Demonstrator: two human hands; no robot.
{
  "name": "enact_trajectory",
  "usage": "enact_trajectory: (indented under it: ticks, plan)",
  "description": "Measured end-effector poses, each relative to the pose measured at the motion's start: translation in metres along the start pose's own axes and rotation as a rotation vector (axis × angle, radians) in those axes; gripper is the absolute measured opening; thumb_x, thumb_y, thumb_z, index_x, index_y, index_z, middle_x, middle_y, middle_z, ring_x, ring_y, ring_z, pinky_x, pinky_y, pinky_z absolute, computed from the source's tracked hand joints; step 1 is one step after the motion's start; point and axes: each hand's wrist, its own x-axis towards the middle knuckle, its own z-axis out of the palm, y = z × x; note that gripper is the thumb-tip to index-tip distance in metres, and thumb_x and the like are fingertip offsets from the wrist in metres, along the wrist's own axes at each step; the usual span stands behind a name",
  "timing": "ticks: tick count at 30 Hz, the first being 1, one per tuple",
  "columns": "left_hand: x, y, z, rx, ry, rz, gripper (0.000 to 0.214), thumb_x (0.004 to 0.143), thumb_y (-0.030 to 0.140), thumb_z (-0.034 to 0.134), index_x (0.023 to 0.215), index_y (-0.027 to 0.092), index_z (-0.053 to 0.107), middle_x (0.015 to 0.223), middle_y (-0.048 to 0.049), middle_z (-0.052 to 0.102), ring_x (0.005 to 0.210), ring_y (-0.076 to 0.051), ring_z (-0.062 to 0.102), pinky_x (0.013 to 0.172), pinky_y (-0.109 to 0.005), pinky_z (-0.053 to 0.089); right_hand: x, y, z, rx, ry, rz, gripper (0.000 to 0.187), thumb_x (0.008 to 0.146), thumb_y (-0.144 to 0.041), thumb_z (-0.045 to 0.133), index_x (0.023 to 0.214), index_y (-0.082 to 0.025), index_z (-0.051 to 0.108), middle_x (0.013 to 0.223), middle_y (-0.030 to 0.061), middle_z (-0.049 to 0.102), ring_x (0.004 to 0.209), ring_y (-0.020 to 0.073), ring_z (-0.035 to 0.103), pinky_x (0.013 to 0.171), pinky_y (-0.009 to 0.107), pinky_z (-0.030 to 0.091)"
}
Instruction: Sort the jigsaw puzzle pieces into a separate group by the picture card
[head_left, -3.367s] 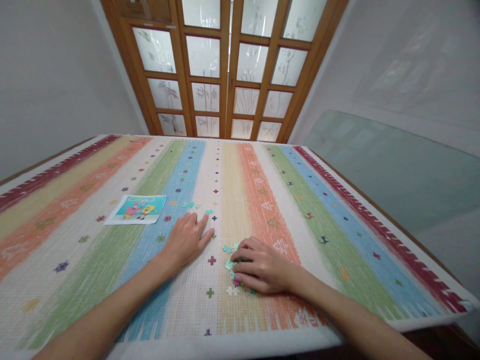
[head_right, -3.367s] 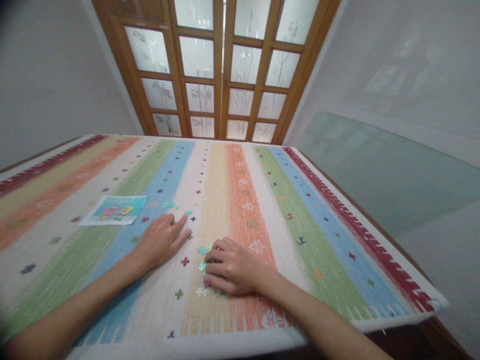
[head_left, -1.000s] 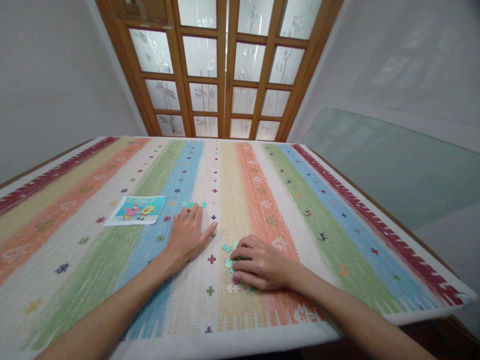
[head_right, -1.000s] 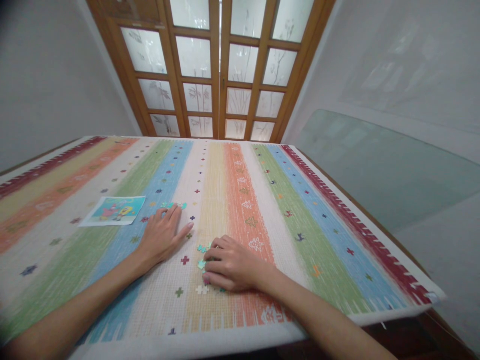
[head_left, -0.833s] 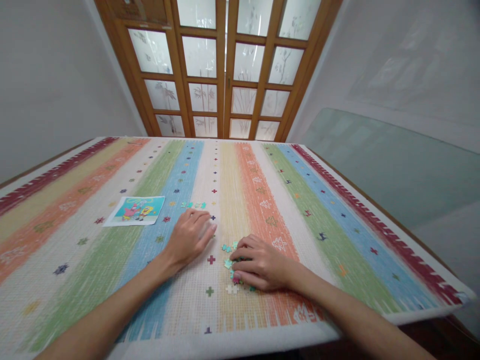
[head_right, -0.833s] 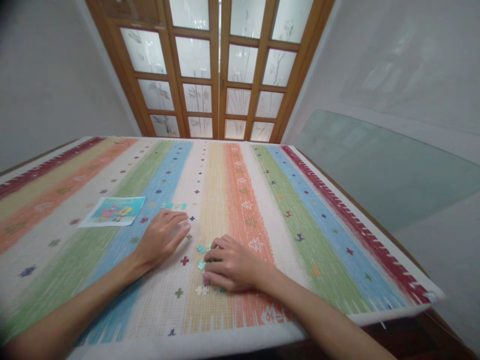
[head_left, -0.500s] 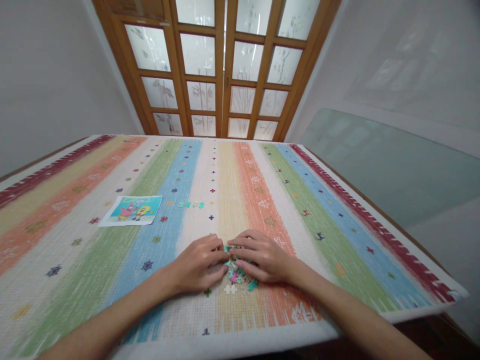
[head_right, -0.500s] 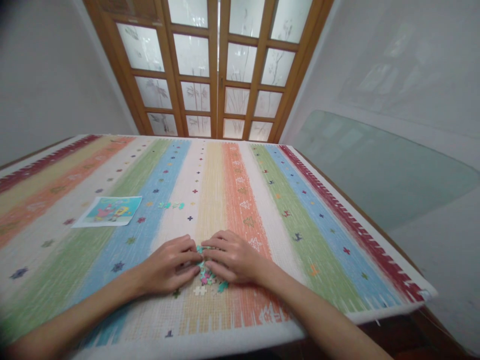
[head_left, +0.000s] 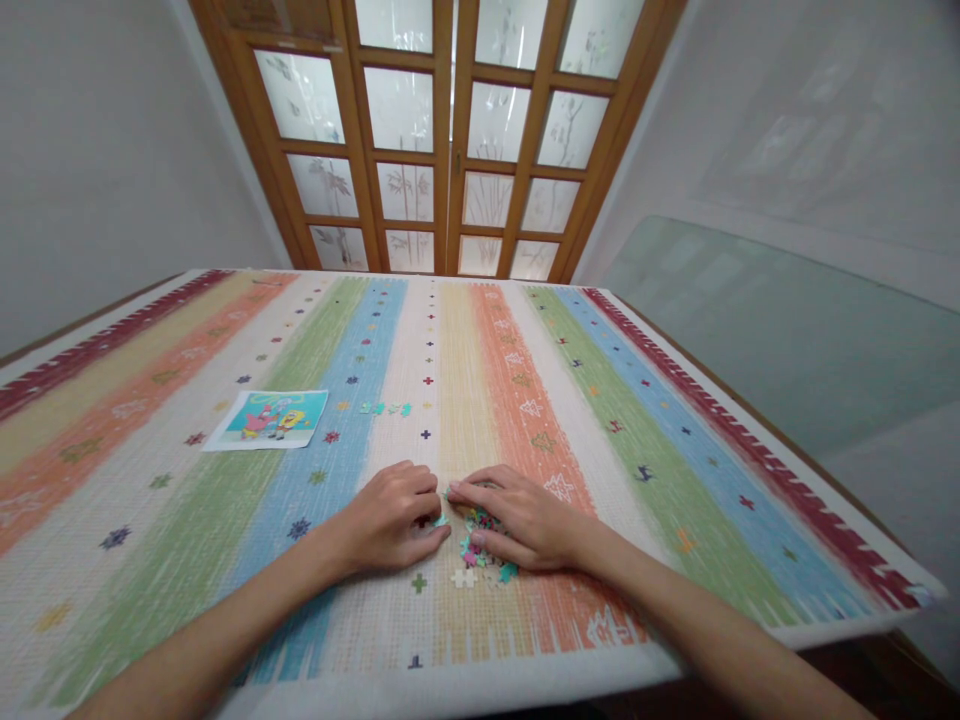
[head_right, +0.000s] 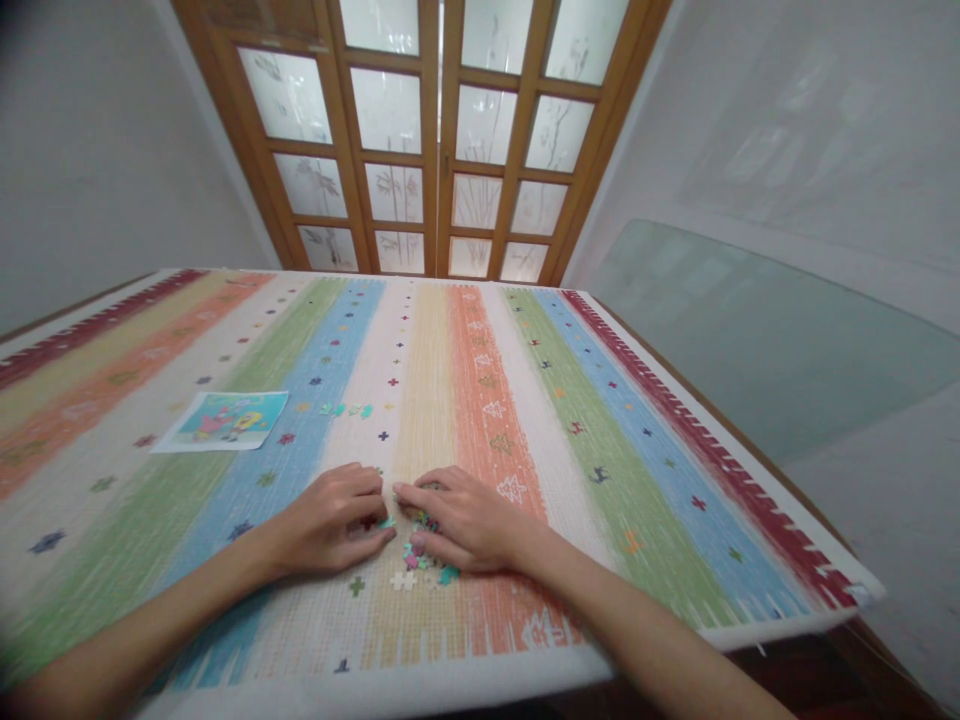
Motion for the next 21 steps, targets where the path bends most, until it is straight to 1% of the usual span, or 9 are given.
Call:
enact_trajectory:
  ticks: [3, 6, 9, 11, 13, 15, 17, 19, 21]
  plan:
    - [-0.002, -0.01, 0.001, 0.139, 0.022, -0.007, 0.032, 0.097, 0.027, 0.053, 0.067, 0.018, 0.059, 0.067, -0.0025, 0.057, 0.064, -0.017, 0.05, 0.062, -0.034, 0.038, 0.001, -0.001, -0.001, 0.002, 0.007, -0.008, 0.051, 0.101, -0.036, 0.049, 0.144, -0.009, 0.046, 0.121, 0.0192, 0.064, 0.113, 0.0272, 0.056, 0.099, 0.043, 0.047]
    - [-0.004, -0.022, 0.005, 0.253, 0.065, -0.084, 0.035, 0.101, 0.03, 0.052, 0.069, 0.017, 0.061, 0.067, -0.0033, 0.057, 0.064, -0.018, 0.052, 0.063, -0.033, 0.038, 0.0, -0.002, -0.001, -0.011, 0.031, -0.032, 0.05, 0.101, -0.035, 0.048, 0.144, -0.009, 0.046, 0.117, 0.019, 0.064, 0.109, 0.0268, 0.057, 0.095, 0.043, 0.048]
    - [-0.004, -0.031, 0.009, 0.309, 0.129, -0.195, 0.032, 0.102, 0.031, 0.051, 0.077, 0.017, 0.066, 0.071, -0.0049, 0.06, 0.069, -0.02, 0.056, 0.066, -0.033, 0.041, 0.0, -0.004, -0.002, -0.029, 0.051, -0.053, 0.048, 0.102, -0.034, 0.046, 0.143, -0.009, 0.047, 0.115, 0.0188, 0.065, 0.104, 0.0262, 0.057, 0.091, 0.042, 0.05]
    - [-0.004, -0.034, 0.01, 0.317, 0.161, -0.249, 0.027, 0.102, 0.03, 0.051, 0.087, 0.016, 0.068, 0.073, -0.0051, 0.061, 0.071, -0.021, 0.057, 0.067, -0.033, 0.042, 0.001, -0.005, -0.002, -0.046, 0.058, -0.061, 0.047, 0.102, -0.034, 0.046, 0.14, -0.008, 0.05, 0.112, 0.019, 0.065, 0.103, 0.0261, 0.058, 0.089, 0.042, 0.05]
    - [-0.004, -0.034, 0.009, 0.309, 0.177, -0.265, 0.025, 0.101, 0.028, 0.05, 0.092, 0.015, 0.069, 0.073, -0.0047, 0.061, 0.069, -0.02, 0.056, 0.068, -0.033, 0.042, 0.001, -0.005, -0.002, -0.058, 0.064, -0.078, 0.043, 0.102, -0.034, 0.045, 0.136, -0.008, 0.053, 0.111, 0.0186, 0.066, 0.102, 0.0262, 0.058, 0.089, 0.042, 0.05]
    - [-0.004, -0.031, 0.007, 0.297, 0.166, -0.238, 0.027, 0.101, 0.026, 0.049, 0.086, 0.016, 0.069, 0.071, -0.0046, 0.06, 0.068, -0.02, 0.055, 0.069, -0.034, 0.042, 0.002, -0.005, -0.001, -0.063, 0.07, -0.097, 0.039, 0.102, -0.033, 0.045, 0.131, -0.01, 0.057, 0.109, 0.0177, 0.067, 0.103, 0.0263, 0.057, 0.089, 0.041, 0.049]
    - [-0.003, -0.025, 0.005, 0.298, 0.125, -0.19, 0.031, 0.1, 0.025, 0.048, 0.076, 0.017, 0.066, 0.07, -0.0052, 0.059, 0.069, -0.021, 0.055, 0.07, -0.036, 0.041, 0.002, -0.005, -0.001, -0.065, 0.074, -0.106, 0.037, 0.102, -0.033, 0.045, 0.128, -0.01, 0.059, 0.109, 0.0169, 0.068, 0.103, 0.0262, 0.057, 0.089, 0.041, 0.049]
    - [-0.002, -0.018, 0.005, 0.318, 0.092, -0.17, 0.032, 0.1, 0.024, 0.048, 0.073, 0.017, 0.063, 0.07, -0.0059, 0.058, 0.07, -0.022, 0.054, 0.072, -0.038, 0.041, 0.003, -0.005, -0.001, -0.064, 0.077, -0.108, 0.036, 0.103, -0.033, 0.045, 0.127, -0.01, 0.06, 0.109, 0.0164, 0.069, 0.102, 0.0261, 0.057, 0.089, 0.041, 0.048]
    - [-0.001, -0.012, 0.006, 0.337, 0.072, -0.18, 0.03, 0.099, 0.023, 0.049, 0.073, 0.016, 0.062, 0.071, -0.0065, 0.058, 0.071, -0.022, 0.054, 0.072, -0.038, 0.041, 0.003, -0.005, -0.001, -0.059, 0.074, -0.114, 0.036, 0.103, -0.033, 0.044, 0.124, -0.01, 0.062, 0.108, 0.0158, 0.069, 0.101, 0.0259, 0.057, 0.089, 0.041, 0.048]
